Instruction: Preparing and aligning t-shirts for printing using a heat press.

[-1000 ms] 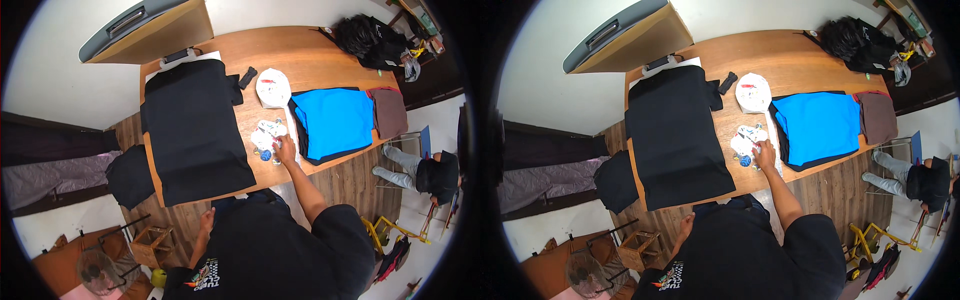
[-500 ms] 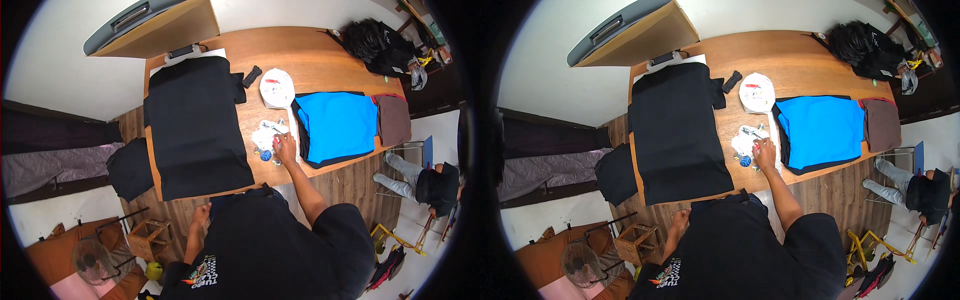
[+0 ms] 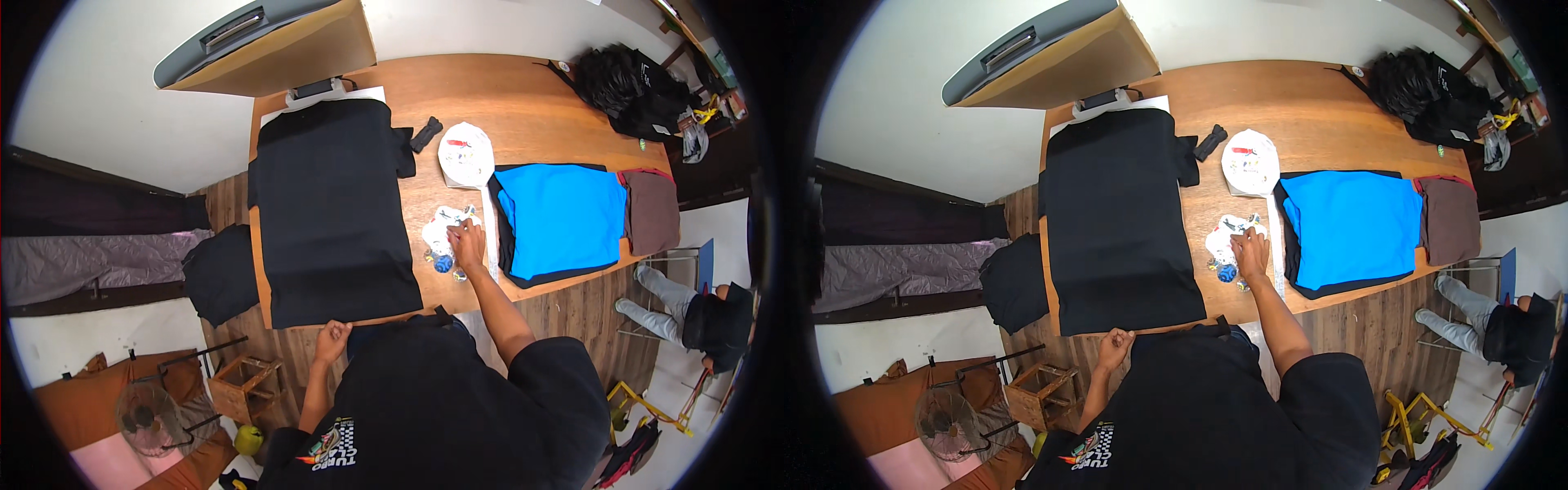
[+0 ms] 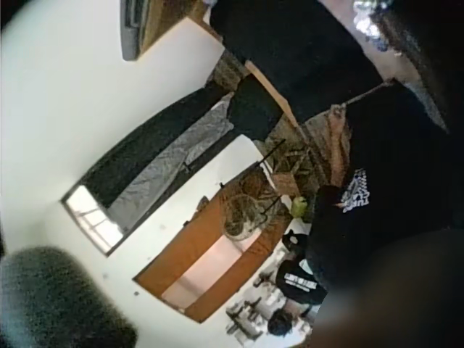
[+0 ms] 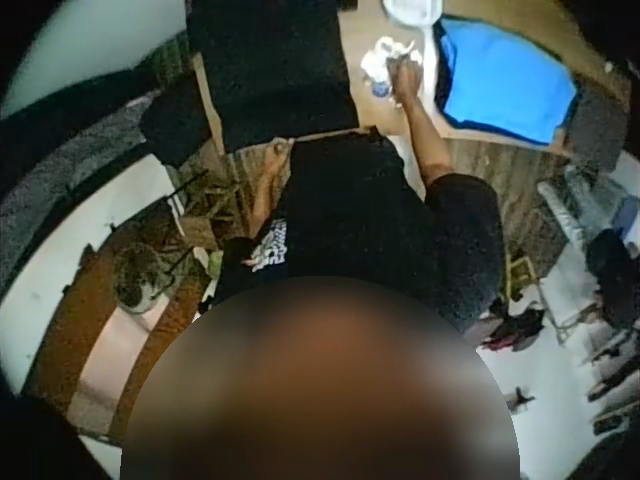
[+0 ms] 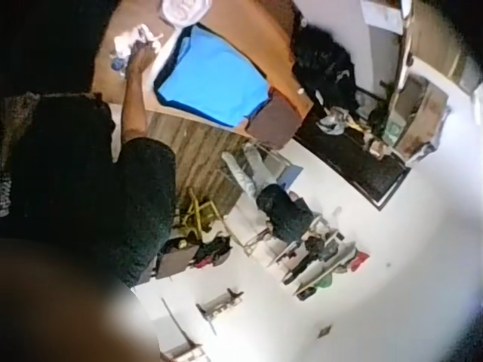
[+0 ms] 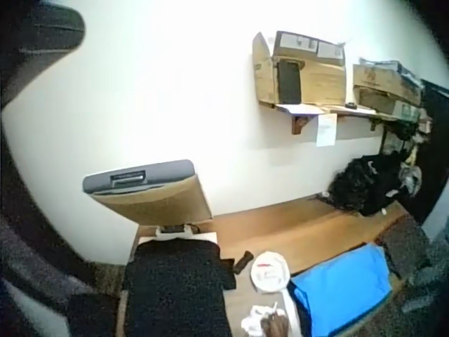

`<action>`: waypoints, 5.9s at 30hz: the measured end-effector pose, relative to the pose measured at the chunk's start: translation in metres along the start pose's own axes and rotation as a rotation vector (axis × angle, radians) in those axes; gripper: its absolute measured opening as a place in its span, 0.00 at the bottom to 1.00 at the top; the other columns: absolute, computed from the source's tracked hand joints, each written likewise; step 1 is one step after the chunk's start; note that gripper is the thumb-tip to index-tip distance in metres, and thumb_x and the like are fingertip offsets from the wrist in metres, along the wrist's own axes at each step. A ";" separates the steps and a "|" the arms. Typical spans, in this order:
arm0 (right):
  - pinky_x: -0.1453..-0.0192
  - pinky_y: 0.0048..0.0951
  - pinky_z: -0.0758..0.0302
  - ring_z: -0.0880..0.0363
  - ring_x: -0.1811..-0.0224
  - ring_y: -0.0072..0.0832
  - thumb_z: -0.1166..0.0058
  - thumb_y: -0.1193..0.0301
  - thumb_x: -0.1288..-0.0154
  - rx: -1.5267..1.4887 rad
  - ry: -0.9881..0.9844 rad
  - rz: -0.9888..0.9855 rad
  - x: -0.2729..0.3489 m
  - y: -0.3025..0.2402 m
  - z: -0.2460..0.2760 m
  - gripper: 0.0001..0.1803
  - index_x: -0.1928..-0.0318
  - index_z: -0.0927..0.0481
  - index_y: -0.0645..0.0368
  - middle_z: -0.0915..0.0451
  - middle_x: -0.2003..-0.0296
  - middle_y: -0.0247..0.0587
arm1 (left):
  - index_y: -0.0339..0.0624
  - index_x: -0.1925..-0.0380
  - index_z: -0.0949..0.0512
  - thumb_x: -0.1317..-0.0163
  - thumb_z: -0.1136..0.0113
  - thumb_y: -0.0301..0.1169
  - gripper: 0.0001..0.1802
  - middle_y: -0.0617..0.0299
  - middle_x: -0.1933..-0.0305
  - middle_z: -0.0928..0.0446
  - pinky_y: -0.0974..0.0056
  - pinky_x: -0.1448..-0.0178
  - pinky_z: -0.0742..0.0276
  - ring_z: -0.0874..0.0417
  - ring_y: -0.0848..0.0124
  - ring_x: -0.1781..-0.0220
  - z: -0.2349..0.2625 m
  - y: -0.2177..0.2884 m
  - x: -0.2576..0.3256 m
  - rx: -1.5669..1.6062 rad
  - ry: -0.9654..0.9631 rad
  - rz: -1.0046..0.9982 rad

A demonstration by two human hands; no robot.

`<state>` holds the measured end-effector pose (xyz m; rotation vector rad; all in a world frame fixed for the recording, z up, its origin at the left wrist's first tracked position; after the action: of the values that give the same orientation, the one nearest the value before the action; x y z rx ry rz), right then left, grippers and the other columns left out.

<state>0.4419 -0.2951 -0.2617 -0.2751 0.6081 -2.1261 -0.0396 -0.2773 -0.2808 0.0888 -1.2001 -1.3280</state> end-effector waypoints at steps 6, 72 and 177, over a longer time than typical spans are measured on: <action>0.46 0.45 0.32 0.24 0.52 0.40 0.28 0.64 0.38 0.058 -0.013 -0.002 -0.003 0.005 -0.004 0.09 0.57 0.07 0.47 0.20 0.56 0.37 | 0.39 0.66 0.19 0.29 0.28 0.43 0.18 0.72 0.75 0.32 0.70 0.63 0.32 0.32 0.81 0.69 -0.004 -0.007 -0.002 0.008 -0.022 -0.030; 0.21 0.53 0.41 0.34 0.26 0.49 0.44 0.62 0.24 0.152 0.195 0.394 -0.179 -0.288 -0.115 0.24 0.33 0.22 0.56 0.28 0.29 0.45 | 0.41 0.42 0.25 0.17 0.56 0.46 0.21 0.54 0.44 0.27 0.53 0.36 0.32 0.27 0.59 0.43 0.346 0.352 0.228 0.051 1.605 -1.804; 0.15 0.54 0.49 0.40 0.20 0.46 0.49 0.58 0.21 0.201 0.096 0.290 -0.174 -0.270 -0.102 0.26 0.27 0.25 0.50 0.31 0.25 0.43 | 0.53 0.21 0.35 0.25 0.40 0.48 0.36 0.41 0.14 0.51 0.32 0.15 0.61 0.54 0.40 0.12 0.153 0.121 -0.152 -0.556 0.311 -0.590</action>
<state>0.3132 0.0116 -0.2045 0.0268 0.4533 -1.9075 -0.0314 -0.0365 -0.2254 0.2513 -0.5186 -2.0367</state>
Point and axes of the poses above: each hand's wrist, its own x-axis away from the middle knuckle, its own z-axis out of the back of the hand, y = z × x, the point moved 9 cm from there along -x, towards the middle knuckle
